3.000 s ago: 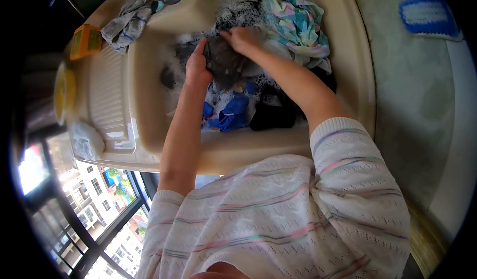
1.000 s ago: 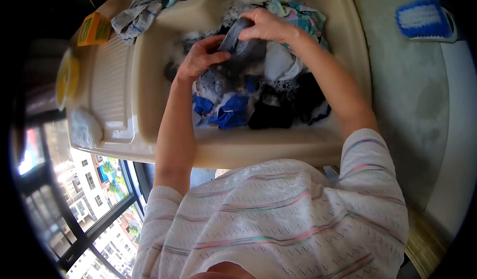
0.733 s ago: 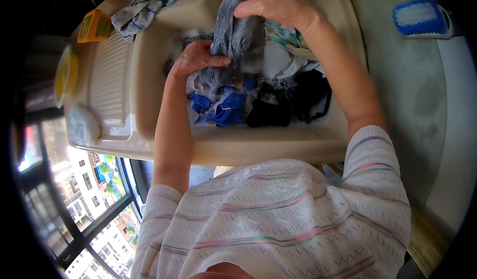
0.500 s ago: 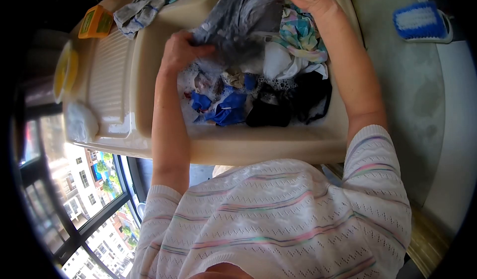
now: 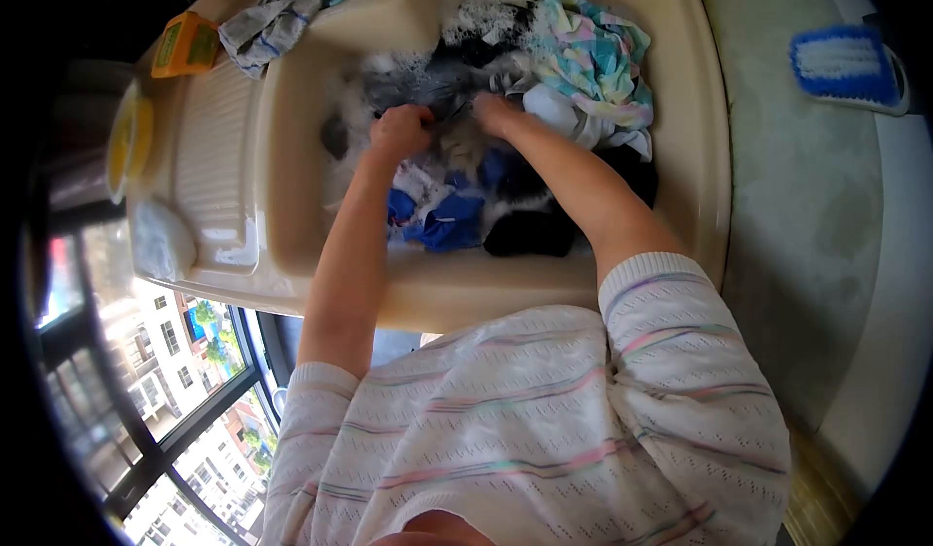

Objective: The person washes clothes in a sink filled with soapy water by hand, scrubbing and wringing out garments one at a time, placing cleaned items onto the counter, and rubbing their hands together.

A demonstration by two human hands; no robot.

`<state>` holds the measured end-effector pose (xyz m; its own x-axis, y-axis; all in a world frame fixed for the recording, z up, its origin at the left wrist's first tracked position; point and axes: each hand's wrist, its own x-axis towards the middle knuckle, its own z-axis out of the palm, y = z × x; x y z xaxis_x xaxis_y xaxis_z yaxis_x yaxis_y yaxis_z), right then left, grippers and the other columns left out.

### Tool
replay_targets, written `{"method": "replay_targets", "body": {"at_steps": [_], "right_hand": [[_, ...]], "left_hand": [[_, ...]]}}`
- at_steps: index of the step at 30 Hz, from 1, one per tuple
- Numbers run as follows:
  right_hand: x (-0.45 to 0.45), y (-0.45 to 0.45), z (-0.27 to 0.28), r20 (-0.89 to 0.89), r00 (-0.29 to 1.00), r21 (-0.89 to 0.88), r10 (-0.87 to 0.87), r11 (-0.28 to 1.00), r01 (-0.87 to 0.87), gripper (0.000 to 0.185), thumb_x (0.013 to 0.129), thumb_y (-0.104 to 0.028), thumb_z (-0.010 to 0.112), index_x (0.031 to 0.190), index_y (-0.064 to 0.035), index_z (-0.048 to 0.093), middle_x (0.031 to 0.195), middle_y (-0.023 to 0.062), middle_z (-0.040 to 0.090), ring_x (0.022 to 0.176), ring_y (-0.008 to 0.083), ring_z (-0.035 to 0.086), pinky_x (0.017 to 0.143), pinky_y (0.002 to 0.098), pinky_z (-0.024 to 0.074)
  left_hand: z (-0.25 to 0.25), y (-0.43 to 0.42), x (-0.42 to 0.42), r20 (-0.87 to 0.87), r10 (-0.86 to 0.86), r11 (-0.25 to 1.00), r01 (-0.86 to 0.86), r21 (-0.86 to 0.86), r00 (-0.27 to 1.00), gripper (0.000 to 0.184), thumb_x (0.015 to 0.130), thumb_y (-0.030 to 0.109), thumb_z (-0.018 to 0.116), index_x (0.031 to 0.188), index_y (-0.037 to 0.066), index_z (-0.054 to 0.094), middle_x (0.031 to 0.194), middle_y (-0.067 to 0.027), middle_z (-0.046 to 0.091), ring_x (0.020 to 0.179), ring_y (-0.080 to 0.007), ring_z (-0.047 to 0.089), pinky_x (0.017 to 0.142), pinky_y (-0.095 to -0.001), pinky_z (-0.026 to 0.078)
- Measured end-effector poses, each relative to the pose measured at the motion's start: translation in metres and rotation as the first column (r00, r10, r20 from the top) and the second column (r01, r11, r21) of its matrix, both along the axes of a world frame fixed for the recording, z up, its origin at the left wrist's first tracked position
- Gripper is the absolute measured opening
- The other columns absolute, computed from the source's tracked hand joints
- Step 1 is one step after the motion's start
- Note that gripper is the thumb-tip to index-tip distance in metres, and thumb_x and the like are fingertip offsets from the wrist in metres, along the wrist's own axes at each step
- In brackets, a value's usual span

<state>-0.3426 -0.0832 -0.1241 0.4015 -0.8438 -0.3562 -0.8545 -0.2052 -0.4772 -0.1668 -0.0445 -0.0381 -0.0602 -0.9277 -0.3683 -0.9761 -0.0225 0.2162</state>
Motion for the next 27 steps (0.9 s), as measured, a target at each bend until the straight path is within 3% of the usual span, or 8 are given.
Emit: {"method": "replay_targets", "body": {"at_steps": [5, 9, 11, 16, 19, 22, 25, 27], "right_hand": [[-0.018, -0.015, 0.084, 0.188, 0.957, 0.106, 0.219, 0.965, -0.242, 0.033, 0.067, -0.017, 0.061, 0.095, 0.0026, 0.058, 0.089, 0.0169, 0.060, 0.086, 0.0279, 0.057, 0.074, 0.0349, 0.0447], [-0.069, -0.042, 0.170, 0.718, 0.644, 0.244, -0.264, 0.962, 0.123, 0.034, 0.071, -0.018, 0.062, 0.100, -0.0004, 0.055, 0.084, 0.0043, 0.058, 0.080, 0.0116, 0.054, 0.071, 0.0249, 0.0440], [-0.082, -0.052, 0.194, 0.812, 0.527, 0.224, -0.252, 0.967, 0.118, 0.030, 0.073, -0.015, 0.061, 0.099, -0.0007, 0.055, 0.082, 0.0047, 0.059, 0.075, 0.0128, 0.055, 0.067, 0.0245, 0.0454], [-0.082, -0.069, 0.202, 0.668, 0.688, 0.194, -0.285, 0.959, 0.208, 0.022, 0.067, -0.005, 0.060, 0.088, -0.0005, 0.058, 0.076, 0.0040, 0.056, 0.069, 0.0122, 0.053, 0.062, 0.0243, 0.0428], [-0.084, -0.077, 0.196, 0.705, 0.591, 0.288, -0.393, 0.919, 0.268, 0.022, 0.067, -0.005, 0.059, 0.089, -0.0005, 0.058, 0.077, 0.0040, 0.057, 0.069, 0.0122, 0.053, 0.062, 0.0238, 0.0428], [-0.065, -0.057, 0.182, 0.803, 0.490, 0.246, -0.338, 0.938, 0.245, 0.027, 0.074, -0.011, 0.059, 0.100, -0.0029, 0.056, 0.082, 0.0043, 0.059, 0.072, 0.0125, 0.056, 0.065, 0.0238, 0.0465], [-0.015, 0.008, 0.161, 0.669, 0.735, -0.158, 0.113, 0.987, -0.008, 0.032, 0.074, -0.009, 0.061, 0.104, -0.0061, 0.054, 0.096, 0.0049, 0.057, 0.087, 0.0144, 0.055, 0.077, 0.0271, 0.0449], [0.000, 0.039, 0.149, 0.510, 0.770, -0.114, 0.382, 0.918, -0.380, 0.035, 0.071, -0.006, 0.060, 0.105, -0.0046, 0.054, 0.099, 0.0071, 0.057, 0.089, 0.0146, 0.054, 0.079, 0.0286, 0.0434]], "left_hand": [[0.027, -0.006, 0.015, -0.151, -0.001, 0.996, -0.013, -0.092, 0.989, 0.033, 0.061, 0.030, 0.065, 0.089, 0.013, 0.063, 0.084, -0.0100, 0.062, 0.083, -0.0263, 0.057, 0.076, -0.0361, 0.043], [0.052, -0.009, 0.036, -0.261, 0.098, 0.987, -0.128, -0.100, 0.960, 0.040, 0.060, 0.037, 0.066, 0.090, 0.010, 0.062, 0.085, -0.0119, 0.061, 0.084, -0.0278, 0.057, 0.074, -0.0349, 0.044], [0.046, -0.010, 0.034, -0.242, 0.092, 0.987, -0.120, -0.106, 0.966, 0.040, 0.061, 0.038, 0.066, 0.090, 0.011, 0.063, 0.085, -0.0108, 0.062, 0.084, -0.0277, 0.057, 0.074, -0.0358, 0.044], [0.056, -0.007, 0.021, -0.137, -0.005, 0.984, -0.019, -0.176, 0.991, 0.038, 0.063, 0.035, 0.066, 0.088, 0.006, 0.062, 0.086, -0.0095, 0.062, 0.082, -0.0266, 0.058, 0.072, -0.0352, 0.044], [0.063, -0.007, 0.021, -0.841, 0.335, 0.940, -0.209, 0.269, 0.425, 0.037, 0.071, 0.032, 0.063, 0.088, -0.001, 0.060, 0.088, -0.0089, 0.062, 0.080, -0.0211, 0.058, 0.070, -0.0320, 0.046], [0.051, -0.009, 0.004, -0.835, 0.493, 0.810, -0.223, 0.543, -0.242, 0.036, 0.077, 0.029, 0.060, 0.090, -0.005, 0.058, 0.089, -0.0085, 0.060, 0.079, -0.0160, 0.057, 0.069, -0.0283, 0.046], [0.035, -0.009, -0.007, -0.650, 0.628, 0.711, -0.025, 0.703, -0.429, 0.037, 0.077, 0.030, 0.060, 0.093, -0.003, 0.057, 0.089, -0.0085, 0.060, 0.078, -0.0166, 0.057, 0.069, -0.0277, 0.047], [0.032, -0.004, -0.011, -0.827, 0.556, 0.812, -0.159, 0.562, -0.082, 0.027, 0.077, 0.020, 0.060, 0.097, 0.002, 0.057, 0.093, -0.0068, 0.059, 0.084, -0.0139, 0.054, 0.076, -0.0278, 0.043]]}}
